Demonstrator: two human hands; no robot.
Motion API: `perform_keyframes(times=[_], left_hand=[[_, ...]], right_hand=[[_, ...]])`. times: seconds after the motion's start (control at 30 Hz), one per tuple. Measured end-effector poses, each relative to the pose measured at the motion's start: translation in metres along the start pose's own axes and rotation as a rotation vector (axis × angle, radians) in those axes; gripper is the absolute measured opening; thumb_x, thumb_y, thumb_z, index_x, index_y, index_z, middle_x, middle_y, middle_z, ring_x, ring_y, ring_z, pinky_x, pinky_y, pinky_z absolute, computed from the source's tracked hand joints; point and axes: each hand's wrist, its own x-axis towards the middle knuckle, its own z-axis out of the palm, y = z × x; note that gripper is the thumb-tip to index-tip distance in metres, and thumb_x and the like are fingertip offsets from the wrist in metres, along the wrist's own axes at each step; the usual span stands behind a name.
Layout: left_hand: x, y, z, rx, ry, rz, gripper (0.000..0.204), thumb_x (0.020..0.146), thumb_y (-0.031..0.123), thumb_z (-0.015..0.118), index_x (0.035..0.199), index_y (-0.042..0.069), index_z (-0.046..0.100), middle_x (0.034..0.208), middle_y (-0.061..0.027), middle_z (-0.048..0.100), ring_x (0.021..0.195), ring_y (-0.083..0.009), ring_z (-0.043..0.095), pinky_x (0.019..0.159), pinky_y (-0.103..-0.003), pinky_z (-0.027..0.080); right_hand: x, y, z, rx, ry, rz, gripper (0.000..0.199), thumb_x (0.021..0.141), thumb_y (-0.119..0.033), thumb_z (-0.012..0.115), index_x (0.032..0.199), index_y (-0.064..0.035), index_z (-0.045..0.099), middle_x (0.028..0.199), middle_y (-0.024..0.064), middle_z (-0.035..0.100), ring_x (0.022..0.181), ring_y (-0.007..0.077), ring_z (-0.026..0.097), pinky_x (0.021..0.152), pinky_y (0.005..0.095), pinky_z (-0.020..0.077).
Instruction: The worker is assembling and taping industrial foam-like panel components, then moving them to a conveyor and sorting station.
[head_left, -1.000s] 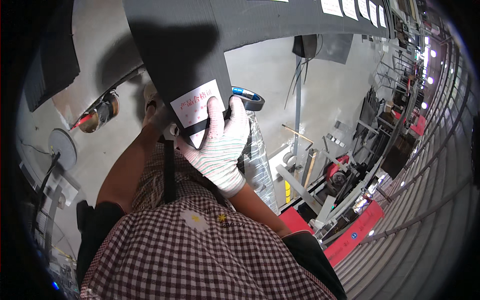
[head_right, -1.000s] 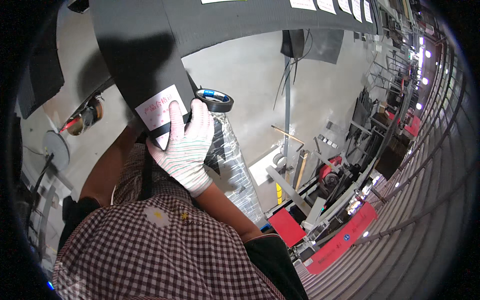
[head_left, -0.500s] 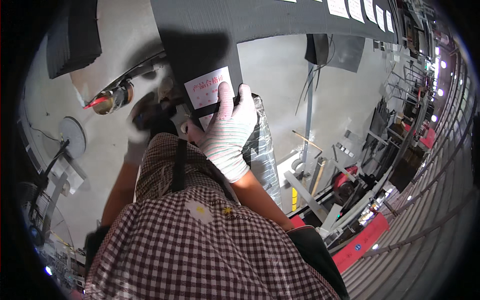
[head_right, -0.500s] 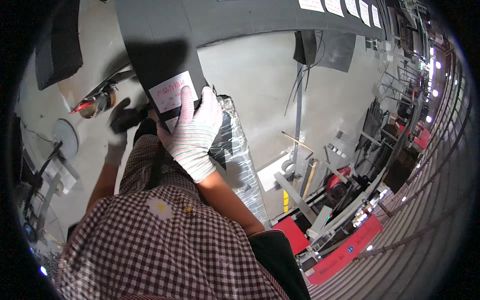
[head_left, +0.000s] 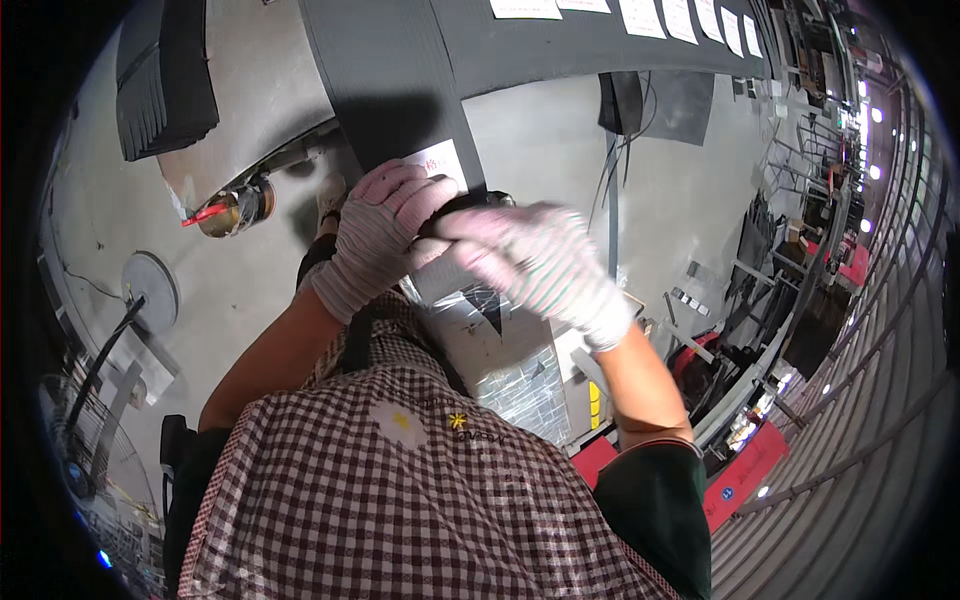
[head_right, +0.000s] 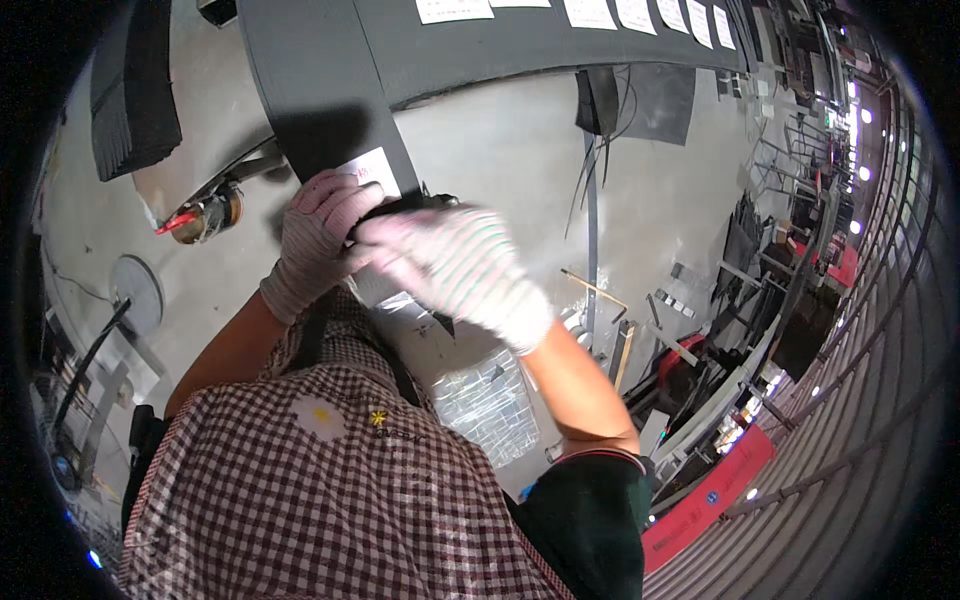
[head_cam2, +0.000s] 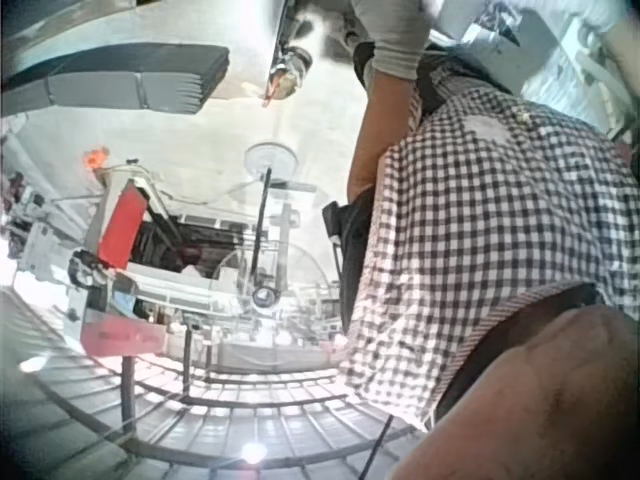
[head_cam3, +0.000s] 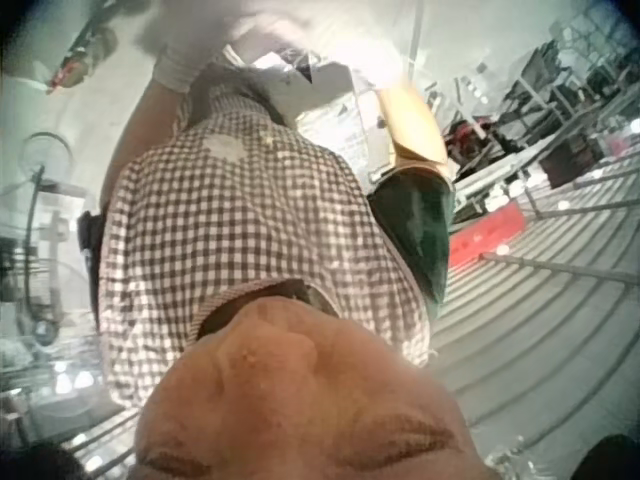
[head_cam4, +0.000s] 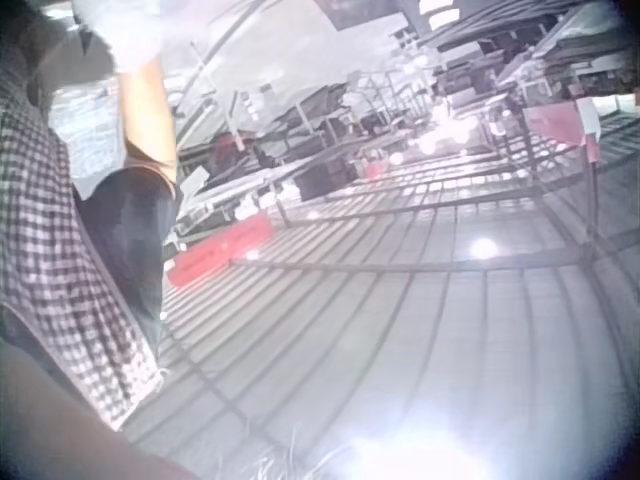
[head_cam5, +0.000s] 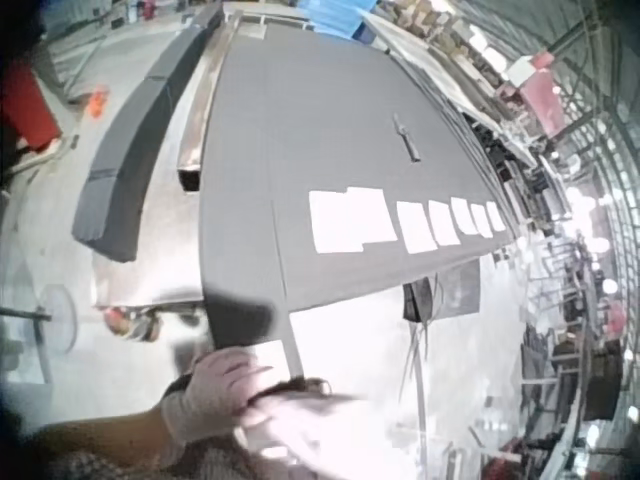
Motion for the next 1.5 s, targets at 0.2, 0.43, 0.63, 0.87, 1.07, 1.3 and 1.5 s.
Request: perform_keyframes(times=[0.2,0.43,0.63,0.87,1.07,1.3,1.5], left_hand=[[0.0,-0.004,0.008,-0.012,0.013,0.033,0.052,0.064,0.023,0.081,0.112,0.011,0.065,0.108,-0.0024,0.065,0.108,-0.0259,0.06,0.098,-0.044,0.05],[-0.007,-0.01,-0.007,-0.004,0.087,0.021,0.048,0.075,0.021,0.082,0.118,0.009,0.063,0.11,-0.005,0.065,0.11,-0.0219,0.059,0.1,-0.039,0.047],[-0.033,-0.022,-0.015,-0.819,0.33,-1.068,0.033,0.092,0.014,0.07,0.121,0.002,0.059,0.098,-0.0033,0.065,0.096,-0.0108,0.06,0.084,-0.025,0.049],[-0.116,0.04,-0.009,-0.533,-0.686,-0.763,0.029,0.089,0.012,0.071,0.114,0.0,0.063,0.089,-0.0066,0.067,0.075,-0.0151,0.064,0.071,-0.028,0.052],[-0.029,0.053,-0.038,-0.659,0.174,-0.87,0.035,0.081,0.015,0.082,0.11,0.004,0.065,0.085,-0.0021,0.064,0.079,-0.0117,0.06,0.072,-0.027,0.051],[-0.038,0.022,-0.081,-1.071,0.207,-1.089,0.012,0.094,0.012,0.067,0.103,0.004,0.065,0.087,0.001,0.062,0.071,-0.0076,0.056,0.067,-0.022,0.048],[-0.048,-0.056,-0.004,-0.883,0.238,-1.251,0.023,0.096,0.025,0.067,0.099,0.003,0.066,0.084,0.0006,0.064,0.076,-0.0083,0.059,0.069,-0.023,0.047]], right_hand=[[0.001,0.083,0.009,-0.153,-0.144,0.461,0.019,0.09,-0.032,0.064,0.096,-0.0171,0.074,0.088,0.0083,0.073,0.081,0.0276,0.071,0.071,0.0387,0.0553],[0.056,0.118,0.076,-0.269,-0.311,0.611,0.023,0.089,-0.017,0.058,0.107,-0.0124,0.071,0.099,0.0158,0.072,0.094,0.0368,0.068,0.08,0.0414,0.0544],[0.01,0.077,0.051,0.138,0.214,0.232,0.041,0.085,-0.002,0.061,0.126,-0.0068,0.066,0.111,0.0228,0.068,0.098,0.0406,0.067,0.09,0.0422,0.0542],[-0.11,0.039,0.013,-0.246,-0.618,0.463,0.04,0.083,-0.004,0.061,0.121,-0.0136,0.068,0.105,0.0186,0.069,0.096,0.037,0.068,0.086,0.0414,0.0553],[-0.041,-0.006,-0.018,0.364,-0.013,0.383,0.038,0.081,-0.007,0.065,0.119,-0.0075,0.068,0.098,0.0136,0.068,0.086,0.036,0.066,0.073,0.0391,0.0546],[0.051,-0.012,-0.033,-0.123,-0.224,-0.114,0.028,0.095,-0.036,0.056,0.115,-0.0185,0.067,0.076,0.0088,0.066,0.07,0.0295,0.067,0.062,0.0396,0.0528],[0.06,0.092,0.015,-0.255,0.154,0.237,0.048,0.085,-0.059,0.063,0.083,-0.012,0.073,0.079,0.0065,0.071,0.074,0.0284,0.069,0.068,0.0379,0.0525]])
